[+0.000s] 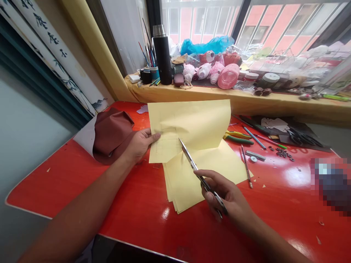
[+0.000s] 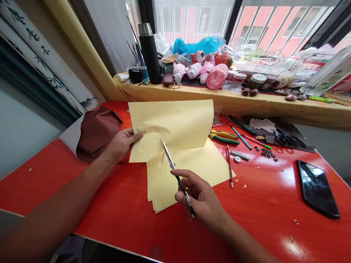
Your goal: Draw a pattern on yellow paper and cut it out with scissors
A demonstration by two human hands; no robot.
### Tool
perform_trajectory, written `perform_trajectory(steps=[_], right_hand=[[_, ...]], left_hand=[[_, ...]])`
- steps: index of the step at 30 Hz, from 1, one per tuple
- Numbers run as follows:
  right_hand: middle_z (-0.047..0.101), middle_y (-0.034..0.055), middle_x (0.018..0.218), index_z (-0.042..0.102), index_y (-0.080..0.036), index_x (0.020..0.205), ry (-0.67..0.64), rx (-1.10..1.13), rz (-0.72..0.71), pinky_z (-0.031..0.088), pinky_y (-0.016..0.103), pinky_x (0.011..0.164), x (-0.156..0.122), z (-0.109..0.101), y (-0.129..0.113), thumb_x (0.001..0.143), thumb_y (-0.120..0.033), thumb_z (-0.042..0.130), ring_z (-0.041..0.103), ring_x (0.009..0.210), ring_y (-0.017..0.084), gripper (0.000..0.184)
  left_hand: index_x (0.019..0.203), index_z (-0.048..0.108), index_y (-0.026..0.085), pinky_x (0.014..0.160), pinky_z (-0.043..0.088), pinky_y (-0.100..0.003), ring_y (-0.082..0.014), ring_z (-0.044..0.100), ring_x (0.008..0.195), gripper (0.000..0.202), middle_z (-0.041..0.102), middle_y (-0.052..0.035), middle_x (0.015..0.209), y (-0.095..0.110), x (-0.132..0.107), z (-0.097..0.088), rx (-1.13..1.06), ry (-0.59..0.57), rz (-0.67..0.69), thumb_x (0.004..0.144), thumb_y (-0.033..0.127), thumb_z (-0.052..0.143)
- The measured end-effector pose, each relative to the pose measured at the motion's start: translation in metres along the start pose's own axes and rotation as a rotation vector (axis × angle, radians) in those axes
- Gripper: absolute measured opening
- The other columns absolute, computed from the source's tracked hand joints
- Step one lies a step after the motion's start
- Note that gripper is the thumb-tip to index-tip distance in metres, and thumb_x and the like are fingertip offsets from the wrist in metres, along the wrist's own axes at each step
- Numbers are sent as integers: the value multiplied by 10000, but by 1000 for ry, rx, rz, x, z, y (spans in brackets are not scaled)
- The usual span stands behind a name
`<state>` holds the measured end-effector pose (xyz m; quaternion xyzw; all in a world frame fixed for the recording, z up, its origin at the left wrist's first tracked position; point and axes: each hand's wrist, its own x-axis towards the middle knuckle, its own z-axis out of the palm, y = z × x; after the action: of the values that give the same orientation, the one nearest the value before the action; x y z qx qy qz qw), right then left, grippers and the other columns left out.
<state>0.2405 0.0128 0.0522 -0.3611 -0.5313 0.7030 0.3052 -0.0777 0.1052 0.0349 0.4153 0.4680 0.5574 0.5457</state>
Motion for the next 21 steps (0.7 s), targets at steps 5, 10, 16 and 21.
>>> perform_trajectory(steps=[5, 10, 16, 21], right_hand=[[511, -68, 735, 672, -239, 1376, -2, -4, 9, 393, 238, 443, -1, 0, 0, 937, -576, 790, 478, 415, 72, 566], [500, -73, 743, 674, -243, 1372, -21, -6, 22, 393, 227, 445, -2, 0, 0, 938, -569, 796, 476, 425, 63, 557], [497, -70, 750, 681, -247, 1353, -42, -17, 22, 394, 232, 452, -2, 2, -2, 954, -552, 788, 472, 436, 64, 513], [497, -67, 757, 682, -260, 1358, -59, -24, 28, 407, 230, 457, -2, 2, 0, 969, -530, 783, 474, 443, 61, 484]], left_hand=[[1051, 806, 167, 920, 657, -453, -316, 802, 991, 528, 836, -122, 1072, -1, 2, -4, 6, -3, -9, 688, 498, 997], [1038, 812, 177, 860, 667, -420, -295, 807, 932, 495, 840, -109, 1043, 0, 2, -8, 19, 2, -12, 698, 486, 997], [1027, 816, 175, 802, 667, -401, -301, 806, 916, 482, 840, -112, 1035, 1, 2, -11, 39, -4, -19, 709, 496, 987], [1019, 815, 176, 759, 668, -397, -304, 805, 900, 495, 840, -107, 1005, 4, 2, -11, 50, -1, -35, 700, 514, 986]])
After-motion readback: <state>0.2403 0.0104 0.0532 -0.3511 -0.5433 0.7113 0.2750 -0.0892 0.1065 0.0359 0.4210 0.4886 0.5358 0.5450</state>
